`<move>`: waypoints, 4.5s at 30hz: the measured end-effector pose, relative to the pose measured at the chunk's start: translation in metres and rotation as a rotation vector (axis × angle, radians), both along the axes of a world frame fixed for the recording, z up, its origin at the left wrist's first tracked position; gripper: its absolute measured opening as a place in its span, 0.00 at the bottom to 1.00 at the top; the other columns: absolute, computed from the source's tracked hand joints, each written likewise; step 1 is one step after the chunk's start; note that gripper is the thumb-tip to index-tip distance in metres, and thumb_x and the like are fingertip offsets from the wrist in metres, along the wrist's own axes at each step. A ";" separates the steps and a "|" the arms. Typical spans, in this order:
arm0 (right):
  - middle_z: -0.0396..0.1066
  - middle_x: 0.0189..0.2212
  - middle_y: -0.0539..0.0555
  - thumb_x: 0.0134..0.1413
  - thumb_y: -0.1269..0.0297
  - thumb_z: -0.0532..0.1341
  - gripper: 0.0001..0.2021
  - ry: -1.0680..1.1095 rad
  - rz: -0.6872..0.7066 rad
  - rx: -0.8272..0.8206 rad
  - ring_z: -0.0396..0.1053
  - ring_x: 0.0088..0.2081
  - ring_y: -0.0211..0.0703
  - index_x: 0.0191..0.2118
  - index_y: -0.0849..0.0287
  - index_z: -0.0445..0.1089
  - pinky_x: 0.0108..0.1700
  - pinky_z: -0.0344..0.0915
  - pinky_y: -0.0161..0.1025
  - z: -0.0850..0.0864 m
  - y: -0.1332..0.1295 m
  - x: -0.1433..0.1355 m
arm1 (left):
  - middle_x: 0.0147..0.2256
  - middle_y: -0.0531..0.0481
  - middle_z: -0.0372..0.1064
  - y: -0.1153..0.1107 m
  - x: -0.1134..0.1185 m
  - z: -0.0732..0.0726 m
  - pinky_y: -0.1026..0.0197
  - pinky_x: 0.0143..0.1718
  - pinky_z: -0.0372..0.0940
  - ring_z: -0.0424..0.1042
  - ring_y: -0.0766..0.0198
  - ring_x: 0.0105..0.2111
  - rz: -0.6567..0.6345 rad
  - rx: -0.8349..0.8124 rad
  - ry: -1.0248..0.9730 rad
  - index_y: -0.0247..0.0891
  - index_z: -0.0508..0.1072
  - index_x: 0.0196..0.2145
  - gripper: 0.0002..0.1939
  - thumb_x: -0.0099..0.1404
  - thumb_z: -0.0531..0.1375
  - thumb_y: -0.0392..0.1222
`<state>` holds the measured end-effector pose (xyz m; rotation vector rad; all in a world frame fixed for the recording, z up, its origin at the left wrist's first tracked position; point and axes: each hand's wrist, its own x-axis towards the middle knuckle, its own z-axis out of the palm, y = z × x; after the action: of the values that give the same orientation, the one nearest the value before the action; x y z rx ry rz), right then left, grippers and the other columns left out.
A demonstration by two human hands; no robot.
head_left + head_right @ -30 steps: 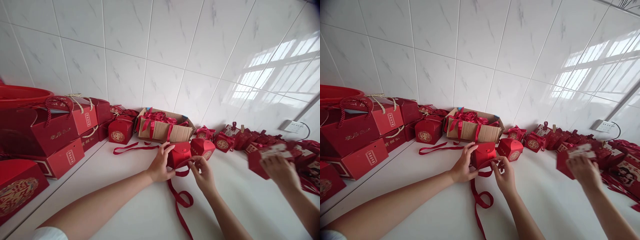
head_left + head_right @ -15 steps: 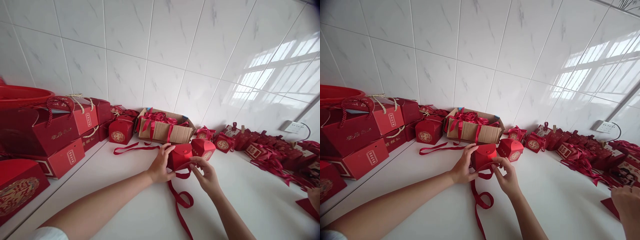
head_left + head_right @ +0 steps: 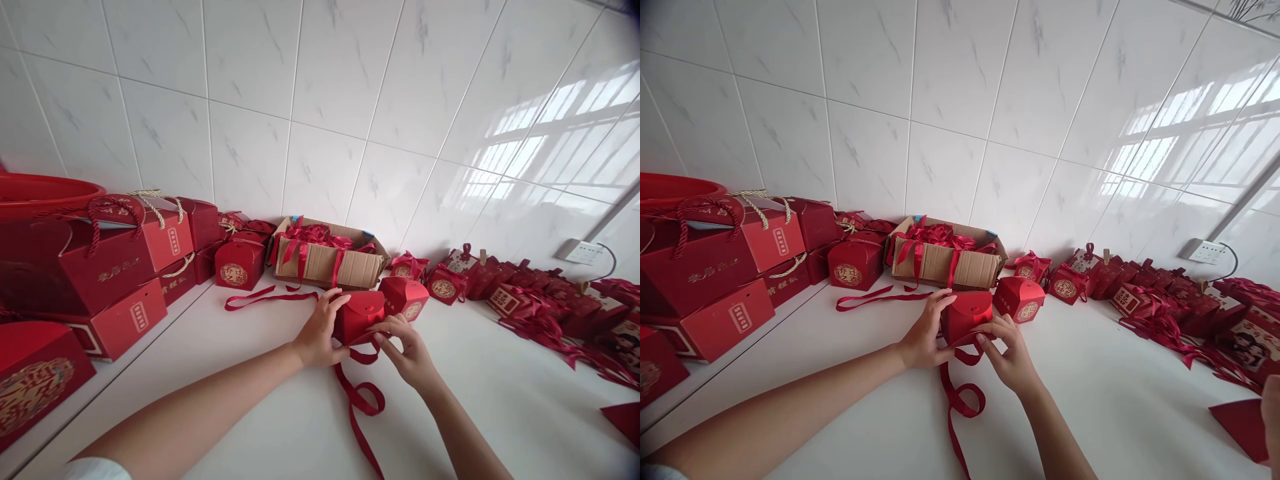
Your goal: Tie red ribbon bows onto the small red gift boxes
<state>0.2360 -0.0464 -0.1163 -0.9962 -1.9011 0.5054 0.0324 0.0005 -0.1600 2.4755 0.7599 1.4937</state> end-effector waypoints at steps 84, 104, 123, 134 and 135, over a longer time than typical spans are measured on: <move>0.69 0.23 0.48 0.44 0.57 0.68 0.11 0.812 -0.162 -0.297 0.63 0.25 0.33 0.31 0.58 0.71 0.28 0.65 0.31 -0.007 -0.006 -0.021 | 0.56 0.37 0.43 -0.004 0.001 0.004 0.35 0.54 0.53 0.48 0.39 0.58 0.056 0.189 0.219 0.43 0.45 0.59 0.47 0.43 0.61 0.35; 0.70 0.30 0.50 0.47 0.60 0.66 0.09 0.824 -0.057 -0.272 0.67 0.31 0.39 0.34 0.56 0.69 0.31 0.65 0.35 -0.005 -0.006 -0.021 | 0.57 0.38 0.43 -0.006 0.000 0.005 0.35 0.55 0.52 0.47 0.40 0.59 0.054 0.175 0.236 0.43 0.46 0.59 0.46 0.43 0.61 0.34; 0.65 0.46 0.55 0.48 0.61 0.65 0.17 0.536 -0.233 -0.018 0.69 0.36 0.41 0.47 0.51 0.70 0.39 0.70 0.42 -0.008 -0.005 -0.021 | 0.57 0.37 0.44 -0.004 0.001 0.004 0.34 0.53 0.53 0.47 0.39 0.59 0.049 0.192 0.251 0.44 0.47 0.58 0.45 0.43 0.61 0.35; 0.66 0.45 0.57 0.50 0.63 0.63 0.10 0.398 -0.221 0.116 0.67 0.48 0.50 0.40 0.53 0.75 0.47 0.70 0.49 -0.013 -0.004 -0.021 | 0.57 0.37 0.43 -0.005 0.002 0.004 0.35 0.52 0.55 0.47 0.39 0.59 0.052 0.177 0.222 0.44 0.47 0.58 0.44 0.44 0.61 0.35; 0.66 0.45 0.57 0.50 0.63 0.63 0.10 0.399 -0.215 0.117 0.67 0.48 0.50 0.41 0.53 0.75 0.47 0.70 0.49 -0.013 -0.004 -0.022 | 0.57 0.36 0.43 -0.005 0.002 0.004 0.36 0.51 0.56 0.48 0.39 0.58 0.059 0.169 0.209 0.44 0.47 0.58 0.44 0.44 0.61 0.35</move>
<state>0.2141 -0.0507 -0.1292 -0.9308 -1.4353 0.4247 0.0346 -0.0050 -0.1558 2.7927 0.7752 1.3857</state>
